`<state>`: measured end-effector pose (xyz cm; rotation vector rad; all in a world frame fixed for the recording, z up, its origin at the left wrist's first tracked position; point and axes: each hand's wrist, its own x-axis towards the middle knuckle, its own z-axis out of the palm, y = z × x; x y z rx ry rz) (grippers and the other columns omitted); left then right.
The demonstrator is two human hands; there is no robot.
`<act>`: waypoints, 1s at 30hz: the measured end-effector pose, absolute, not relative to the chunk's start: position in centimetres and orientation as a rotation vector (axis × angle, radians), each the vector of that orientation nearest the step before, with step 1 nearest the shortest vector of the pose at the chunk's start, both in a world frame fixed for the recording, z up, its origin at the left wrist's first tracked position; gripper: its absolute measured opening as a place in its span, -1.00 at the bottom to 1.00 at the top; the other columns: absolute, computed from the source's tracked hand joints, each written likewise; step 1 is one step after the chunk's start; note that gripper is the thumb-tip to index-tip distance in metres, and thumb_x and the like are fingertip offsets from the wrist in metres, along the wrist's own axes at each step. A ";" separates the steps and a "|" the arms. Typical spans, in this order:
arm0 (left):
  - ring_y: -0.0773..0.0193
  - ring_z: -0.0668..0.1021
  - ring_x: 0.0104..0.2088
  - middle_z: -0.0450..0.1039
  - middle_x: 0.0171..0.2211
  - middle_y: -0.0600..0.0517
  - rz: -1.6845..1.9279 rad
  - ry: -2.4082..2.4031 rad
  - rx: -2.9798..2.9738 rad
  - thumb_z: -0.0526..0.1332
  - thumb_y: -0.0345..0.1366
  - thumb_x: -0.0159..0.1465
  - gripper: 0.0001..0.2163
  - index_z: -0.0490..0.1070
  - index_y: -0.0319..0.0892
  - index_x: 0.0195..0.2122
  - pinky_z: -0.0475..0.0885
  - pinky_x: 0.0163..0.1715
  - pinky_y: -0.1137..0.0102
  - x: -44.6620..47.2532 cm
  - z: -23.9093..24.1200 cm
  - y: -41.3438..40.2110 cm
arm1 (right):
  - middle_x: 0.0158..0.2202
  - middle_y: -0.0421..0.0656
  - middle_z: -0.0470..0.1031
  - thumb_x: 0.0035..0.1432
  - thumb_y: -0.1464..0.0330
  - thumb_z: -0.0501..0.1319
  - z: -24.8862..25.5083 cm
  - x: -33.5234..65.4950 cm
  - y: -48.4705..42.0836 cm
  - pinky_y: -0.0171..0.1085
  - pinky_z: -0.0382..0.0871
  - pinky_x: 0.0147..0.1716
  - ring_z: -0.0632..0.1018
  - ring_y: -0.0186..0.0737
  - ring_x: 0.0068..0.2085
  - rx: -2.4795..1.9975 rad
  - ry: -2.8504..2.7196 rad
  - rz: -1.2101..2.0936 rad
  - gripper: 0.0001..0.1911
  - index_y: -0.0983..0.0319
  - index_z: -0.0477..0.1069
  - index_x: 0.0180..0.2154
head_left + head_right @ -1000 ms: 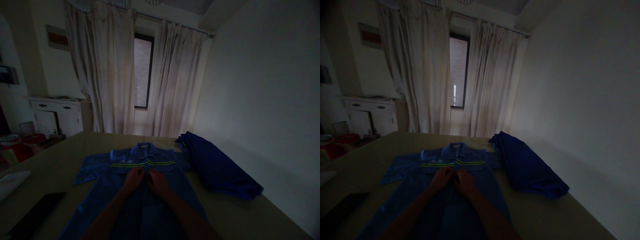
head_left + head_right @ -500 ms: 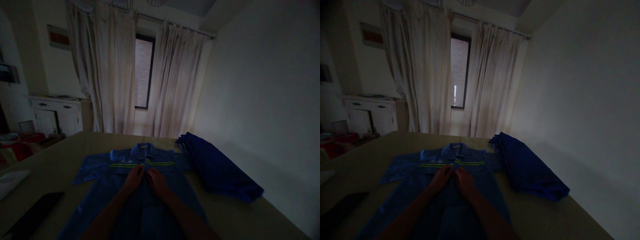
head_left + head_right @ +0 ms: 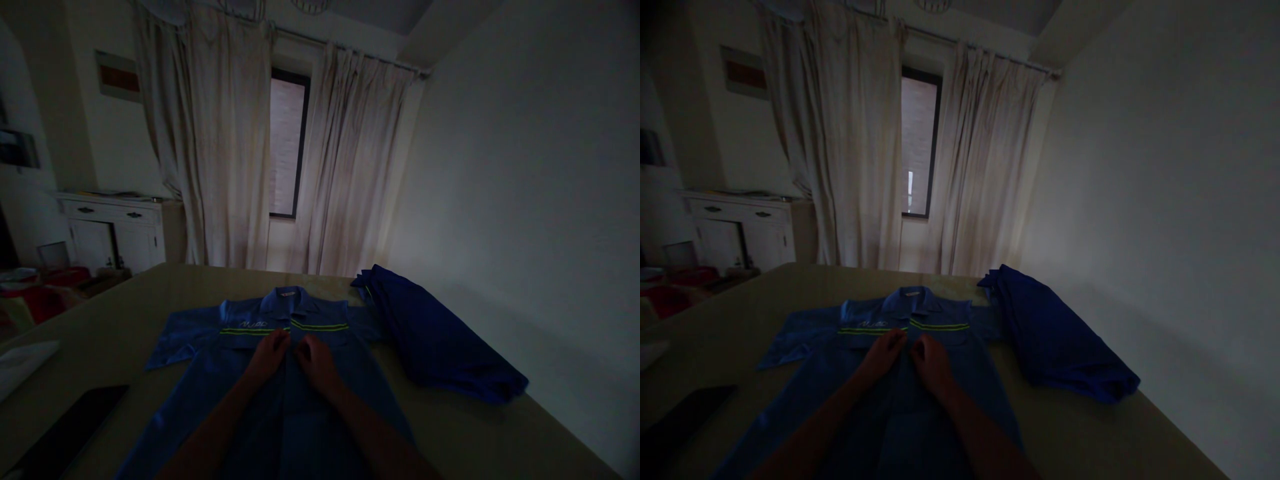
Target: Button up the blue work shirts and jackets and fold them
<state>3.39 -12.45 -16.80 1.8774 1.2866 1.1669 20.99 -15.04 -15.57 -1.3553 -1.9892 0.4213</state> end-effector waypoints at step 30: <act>0.08 0.65 -0.09 0.67 -0.14 -0.03 1.092 1.140 1.876 0.21 -0.13 0.25 -0.72 0.59 -0.15 -0.13 0.50 0.00 0.28 3.1 -17.3 -12.3 | -0.33 -0.17 0.55 0.29 0.31 0.23 -16.5 21.1 -14.4 -0.29 0.26 -0.32 0.54 -0.16 -0.29 -1.336 -2.010 0.399 -0.90 0.19 0.42 -0.29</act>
